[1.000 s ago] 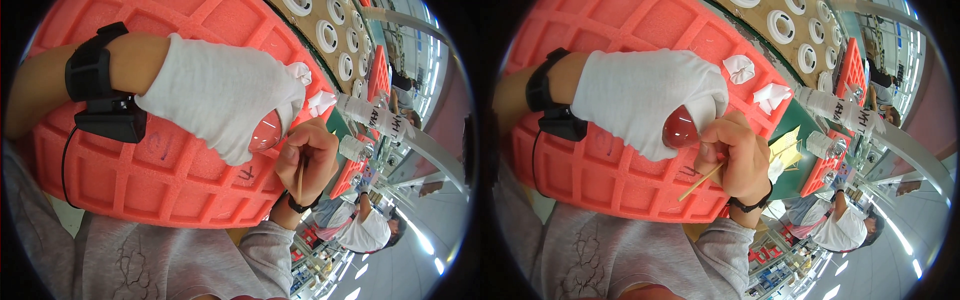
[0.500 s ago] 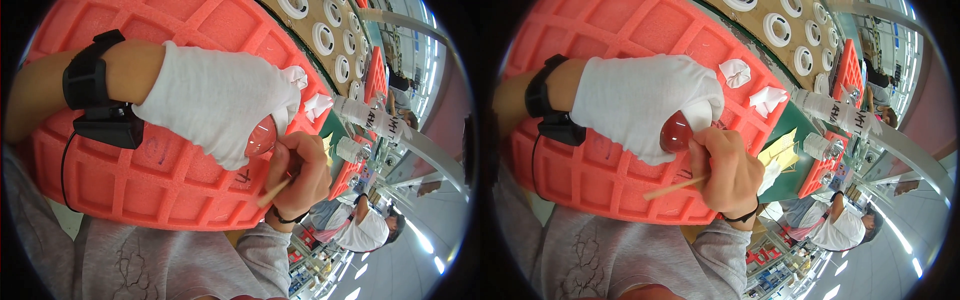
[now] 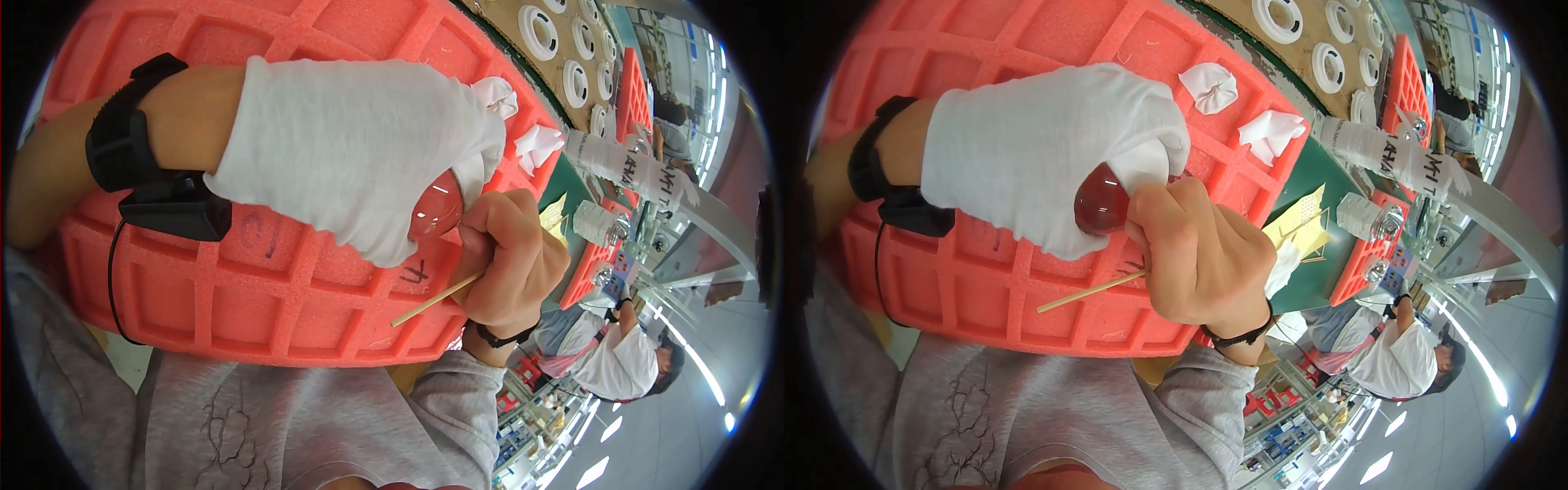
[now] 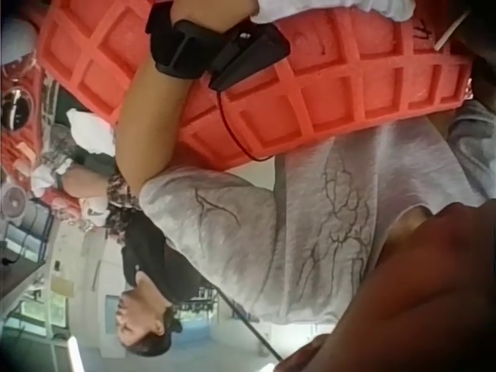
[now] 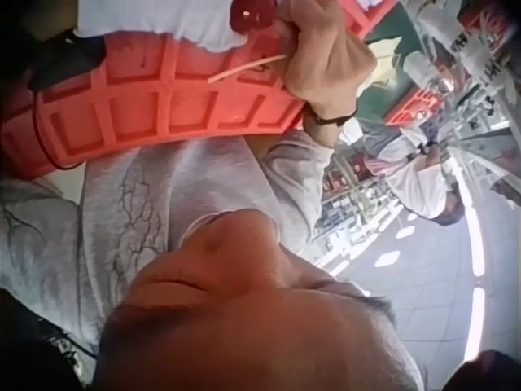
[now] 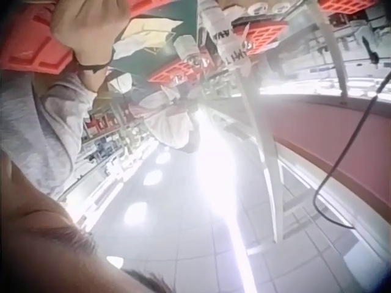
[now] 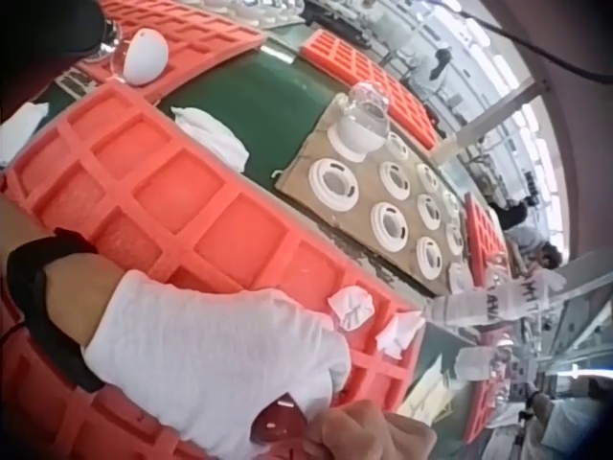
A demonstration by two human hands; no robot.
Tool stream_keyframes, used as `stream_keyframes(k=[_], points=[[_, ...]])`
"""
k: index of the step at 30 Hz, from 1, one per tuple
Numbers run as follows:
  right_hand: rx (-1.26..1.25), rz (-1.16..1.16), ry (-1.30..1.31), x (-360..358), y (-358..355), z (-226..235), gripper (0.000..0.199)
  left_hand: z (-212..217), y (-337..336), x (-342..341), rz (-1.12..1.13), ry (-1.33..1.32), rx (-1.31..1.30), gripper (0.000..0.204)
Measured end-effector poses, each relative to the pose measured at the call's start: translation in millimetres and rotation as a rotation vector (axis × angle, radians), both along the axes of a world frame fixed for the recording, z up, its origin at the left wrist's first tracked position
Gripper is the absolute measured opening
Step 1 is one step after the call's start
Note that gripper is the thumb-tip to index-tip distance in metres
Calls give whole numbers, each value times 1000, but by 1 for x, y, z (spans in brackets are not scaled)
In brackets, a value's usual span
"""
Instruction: The person wipes a glass sphere with a cloth, uses a wooden stick to apply a substance to its surface, and then scrapes the sphere with the stick.
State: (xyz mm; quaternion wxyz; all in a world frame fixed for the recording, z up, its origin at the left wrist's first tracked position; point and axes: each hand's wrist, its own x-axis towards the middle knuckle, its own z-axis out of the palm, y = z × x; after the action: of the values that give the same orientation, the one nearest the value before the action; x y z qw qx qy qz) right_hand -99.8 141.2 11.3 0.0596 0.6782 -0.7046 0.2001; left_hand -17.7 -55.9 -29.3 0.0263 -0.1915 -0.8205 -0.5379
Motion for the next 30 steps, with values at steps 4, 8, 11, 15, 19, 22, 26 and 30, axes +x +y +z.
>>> stream_keyframes(k=[4,8,11,15,19,22,26,30], points=[[-16,21,29,-3,2,2,35,-2,3,-3,23,103,10,18],[44,25,25,0,5,3,21,-5,5,-4,18,82,19,20],[7,38,30,1,4,2,21,-1,4,-1,2,-33,35,20],[8,30,11,1,4,3,22,2,3,-1,-5,-48,3,23],[-11,20,5,1,4,2,23,-4,2,0,29,28,30,25],[89,100,-43,4,10,3,26,-7,0,0,27,111,30,28],[-75,104,-219,7,13,1,23,-4,-2,3,83,31,38,33],[1,17,-430,-7,16,2,22,-4,-4,1,56,-64,26,38]])
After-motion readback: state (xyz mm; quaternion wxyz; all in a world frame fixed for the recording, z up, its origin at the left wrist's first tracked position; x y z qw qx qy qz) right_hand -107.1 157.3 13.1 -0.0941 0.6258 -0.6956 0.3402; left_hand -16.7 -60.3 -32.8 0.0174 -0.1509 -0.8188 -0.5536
